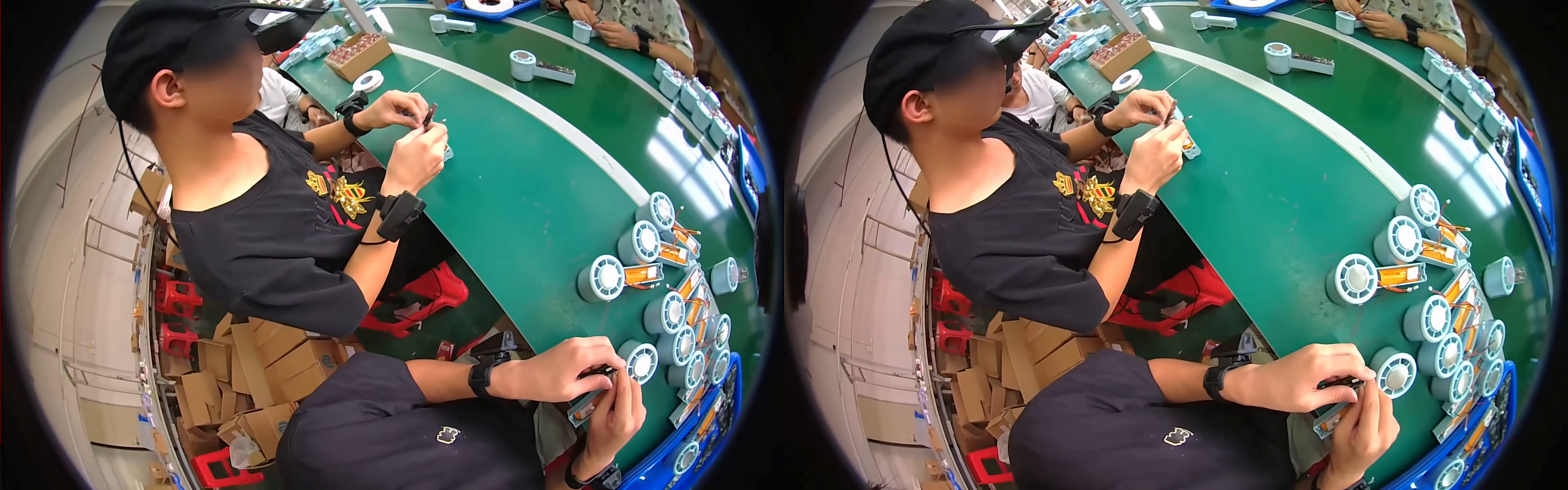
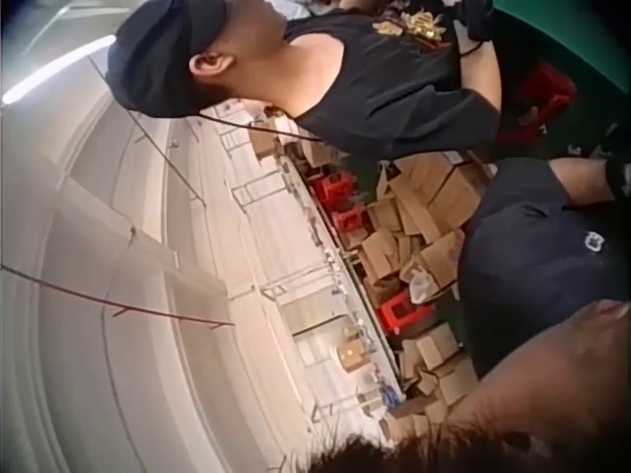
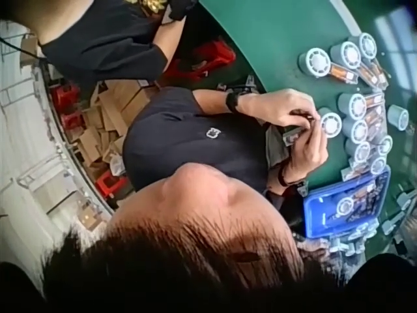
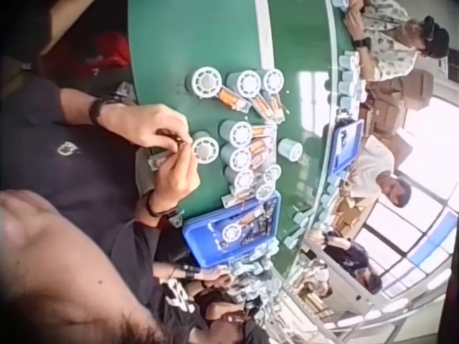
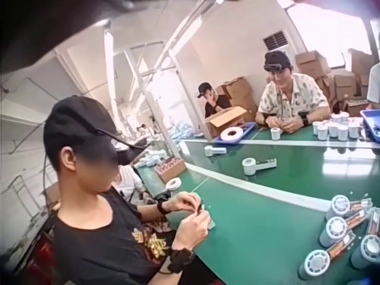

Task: The person assembles handheld fans by connecting battery wires to a circuit board and fitting the board into the fan handle. They then repeat the process with another fan.

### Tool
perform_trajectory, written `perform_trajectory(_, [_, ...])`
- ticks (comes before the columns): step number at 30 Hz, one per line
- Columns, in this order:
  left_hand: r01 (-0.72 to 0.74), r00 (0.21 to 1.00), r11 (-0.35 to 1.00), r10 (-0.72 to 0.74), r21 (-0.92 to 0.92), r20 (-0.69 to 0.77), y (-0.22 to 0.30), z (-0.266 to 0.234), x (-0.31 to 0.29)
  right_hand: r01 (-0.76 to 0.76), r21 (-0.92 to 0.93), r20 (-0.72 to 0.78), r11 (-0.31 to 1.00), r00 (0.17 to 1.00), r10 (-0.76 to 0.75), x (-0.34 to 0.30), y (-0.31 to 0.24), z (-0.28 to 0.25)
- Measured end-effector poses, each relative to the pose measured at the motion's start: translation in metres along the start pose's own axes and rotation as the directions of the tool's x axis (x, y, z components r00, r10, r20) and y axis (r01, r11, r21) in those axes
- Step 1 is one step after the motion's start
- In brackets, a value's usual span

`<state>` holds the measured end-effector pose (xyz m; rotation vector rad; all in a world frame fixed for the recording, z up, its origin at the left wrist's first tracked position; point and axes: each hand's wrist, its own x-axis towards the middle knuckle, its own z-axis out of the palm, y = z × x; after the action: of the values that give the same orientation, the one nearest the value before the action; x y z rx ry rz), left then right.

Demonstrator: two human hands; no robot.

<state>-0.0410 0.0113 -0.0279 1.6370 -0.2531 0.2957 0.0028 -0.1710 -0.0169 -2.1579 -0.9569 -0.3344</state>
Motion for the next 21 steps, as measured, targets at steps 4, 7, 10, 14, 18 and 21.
perform_trajectory(4, [0.077, 0.994, 0.991, -0.067, -0.114, 0.084, -0.002, -0.001, 0.000, -0.043, 0.025, 0.042, 0.999, 0.998, 0.042, 0.000, 0.000, -0.002])
perform_trajectory(7, [0.077, 0.991, 0.988, -0.061, -0.135, 0.115, -0.002, -0.005, 0.001, -0.021, 0.015, 0.051, 1.000, 0.998, 0.020, 0.005, -0.003, -0.003])
perform_trajectory(10, [0.135, 0.981, 0.984, -0.116, -0.113, 0.157, 0.006, -0.008, 0.003, 0.052, 0.000, 0.065, 0.999, 0.997, -0.052, 0.011, -0.006, -0.009])
perform_trajectory(14, [0.099, 0.982, 0.994, -0.090, -0.047, 0.163, 0.003, -0.007, 0.000, 0.009, -0.023, 0.073, 1.000, 0.997, -0.007, 0.009, -0.011, -0.008])
perform_trajectory(18, [0.056, 0.986, 0.998, -0.053, -0.015, 0.155, 0.002, -0.005, 0.002, -0.036, -0.040, 0.095, 0.999, 0.995, 0.040, 0.011, -0.012, -0.011])
perform_trajectory(21, [0.039, 0.988, 0.999, -0.041, 0.012, 0.148, -0.002, -0.002, 0.000, -0.050, -0.041, 0.131, 0.998, 0.990, 0.055, 0.012, -0.012, -0.013])
